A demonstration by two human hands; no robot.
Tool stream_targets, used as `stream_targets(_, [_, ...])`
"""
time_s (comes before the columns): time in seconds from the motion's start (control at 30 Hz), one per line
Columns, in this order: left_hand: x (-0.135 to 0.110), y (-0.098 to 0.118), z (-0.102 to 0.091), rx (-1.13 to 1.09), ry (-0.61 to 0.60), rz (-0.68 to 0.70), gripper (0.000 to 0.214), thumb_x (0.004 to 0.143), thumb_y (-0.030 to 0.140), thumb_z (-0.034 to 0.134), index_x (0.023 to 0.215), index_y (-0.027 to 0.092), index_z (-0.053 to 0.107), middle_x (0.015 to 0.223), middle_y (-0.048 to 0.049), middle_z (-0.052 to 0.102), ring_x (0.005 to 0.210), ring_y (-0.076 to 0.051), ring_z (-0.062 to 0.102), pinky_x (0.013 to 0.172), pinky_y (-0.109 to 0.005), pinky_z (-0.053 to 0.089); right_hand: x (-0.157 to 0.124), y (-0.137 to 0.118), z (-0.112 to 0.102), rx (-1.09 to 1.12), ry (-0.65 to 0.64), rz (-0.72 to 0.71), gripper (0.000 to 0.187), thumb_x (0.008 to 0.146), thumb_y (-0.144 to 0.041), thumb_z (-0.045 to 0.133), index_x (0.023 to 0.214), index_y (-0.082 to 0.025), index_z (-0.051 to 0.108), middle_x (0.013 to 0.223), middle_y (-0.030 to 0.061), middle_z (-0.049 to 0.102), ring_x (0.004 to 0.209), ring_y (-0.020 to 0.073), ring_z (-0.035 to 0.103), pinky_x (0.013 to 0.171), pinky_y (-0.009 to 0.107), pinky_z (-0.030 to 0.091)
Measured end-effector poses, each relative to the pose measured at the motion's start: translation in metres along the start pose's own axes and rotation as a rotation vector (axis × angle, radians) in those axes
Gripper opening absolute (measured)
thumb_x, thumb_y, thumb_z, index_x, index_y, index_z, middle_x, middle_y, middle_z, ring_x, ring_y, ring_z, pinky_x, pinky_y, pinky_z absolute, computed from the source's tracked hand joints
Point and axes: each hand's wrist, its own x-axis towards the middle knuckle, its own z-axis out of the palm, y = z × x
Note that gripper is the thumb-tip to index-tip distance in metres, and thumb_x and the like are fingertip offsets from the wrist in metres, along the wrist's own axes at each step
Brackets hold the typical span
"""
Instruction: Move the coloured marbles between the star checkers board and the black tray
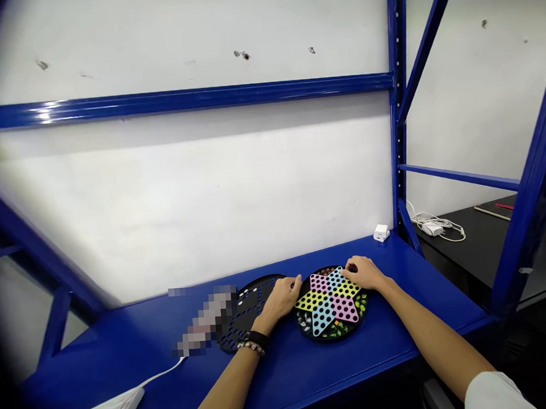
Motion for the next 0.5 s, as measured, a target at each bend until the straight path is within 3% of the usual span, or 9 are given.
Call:
stream_targets(0.13, [-0.002,-0.020,-0.008,0.002,0.037,-0.103,0.058,0.101,0.042,0.019,0.078,0.018,0.066,0.085,-0.0114,0.072,0.079,-0.021,0.066,0.070,-0.029,0.041,-0.001,-0.001,-0.001,-0.012,0.005,-0.005,0.033,0.087,-0.050,0.053,0.077,-0.021,0.066,0.082,0.0039,0.064,0.074,0.0168,0.056,0.071,0.029,0.043])
stream_targets(0.27, [-0.010,-0.033,-0.013,0.039,-0.017,-0.152,0.042,0.095,0.047,0.037,0.083,0.019,0.067,0.088,-0.0105,0.073,0.085,-0.024,0.067,0.069,-0.030,0.043,-0.001,-0.002,-0.001,-0.017,0.009,-0.010,0.032,0.087,-0.047,0.054,0.076,-0.021,0.066,0.081,0.0037,0.064,0.073,0.0164,0.056,0.070,0.029,0.043])
stream_targets(0.5, [-0.017,-0.016,-0.018,-0.055,0.107,-0.041,0.026,0.093,0.041,0.044,0.091,0.023,0.062,0.096,-0.0032,0.069,0.089,-0.019,0.064,0.072,-0.027,0.043,-0.001,-0.004,-0.003,-0.038,0.017,0.005,0.028,0.086,-0.044,0.053,0.076,-0.021,0.066,0.082,0.0036,0.066,0.073,0.0163,0.057,0.068,0.028,0.042])
